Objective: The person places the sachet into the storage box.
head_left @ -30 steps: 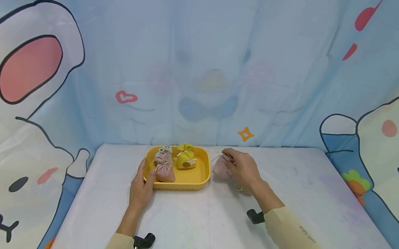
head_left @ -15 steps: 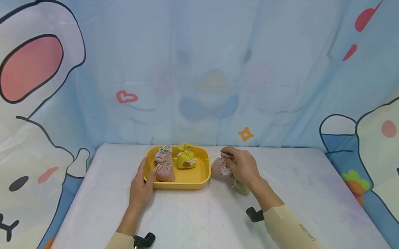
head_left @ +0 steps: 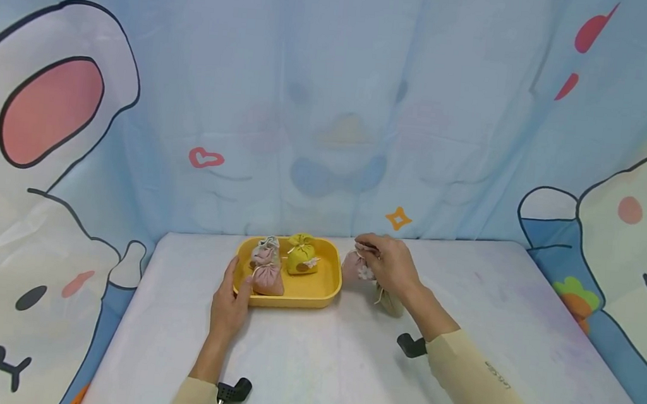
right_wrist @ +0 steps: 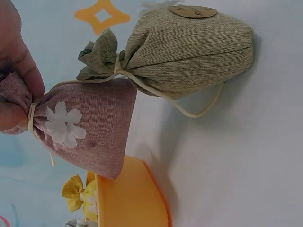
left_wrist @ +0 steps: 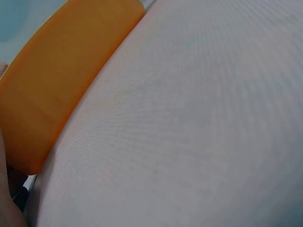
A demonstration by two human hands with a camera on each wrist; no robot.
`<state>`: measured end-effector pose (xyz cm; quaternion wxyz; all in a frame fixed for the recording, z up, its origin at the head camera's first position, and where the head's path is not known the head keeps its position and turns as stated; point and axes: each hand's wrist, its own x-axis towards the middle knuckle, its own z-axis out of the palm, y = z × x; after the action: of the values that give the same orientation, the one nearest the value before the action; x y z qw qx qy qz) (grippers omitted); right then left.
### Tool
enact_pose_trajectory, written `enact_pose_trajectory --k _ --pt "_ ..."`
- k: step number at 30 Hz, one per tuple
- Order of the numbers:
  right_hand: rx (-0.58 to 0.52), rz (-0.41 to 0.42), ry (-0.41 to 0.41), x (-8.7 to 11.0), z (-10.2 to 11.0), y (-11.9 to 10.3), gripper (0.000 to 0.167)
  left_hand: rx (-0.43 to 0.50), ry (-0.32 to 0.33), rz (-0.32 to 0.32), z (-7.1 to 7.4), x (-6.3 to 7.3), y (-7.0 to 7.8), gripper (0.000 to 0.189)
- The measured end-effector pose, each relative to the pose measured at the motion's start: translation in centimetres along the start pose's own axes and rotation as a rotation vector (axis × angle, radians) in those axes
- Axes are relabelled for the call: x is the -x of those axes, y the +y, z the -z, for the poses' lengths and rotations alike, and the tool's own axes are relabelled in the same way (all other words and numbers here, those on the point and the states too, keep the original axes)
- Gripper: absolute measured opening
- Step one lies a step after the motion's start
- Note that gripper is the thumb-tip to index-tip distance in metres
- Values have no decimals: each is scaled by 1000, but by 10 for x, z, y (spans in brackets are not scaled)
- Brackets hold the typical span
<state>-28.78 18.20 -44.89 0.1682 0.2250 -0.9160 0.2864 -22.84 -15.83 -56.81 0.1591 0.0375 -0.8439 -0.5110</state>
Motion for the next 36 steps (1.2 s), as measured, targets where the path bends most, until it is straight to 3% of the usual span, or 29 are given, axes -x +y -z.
enact_pose_trajectory --k 15,27,36 --pt "-5 48 32 -8 6 -14 24 -1 -8 6 0 0 -1 62" --pt "-94 132 57 -16 1 -31 23 0 -12 12 0 0 -2 63" --pt "-191 143 32 -19 -11 -47 23 2 -7 1 -1 0 -2 63"
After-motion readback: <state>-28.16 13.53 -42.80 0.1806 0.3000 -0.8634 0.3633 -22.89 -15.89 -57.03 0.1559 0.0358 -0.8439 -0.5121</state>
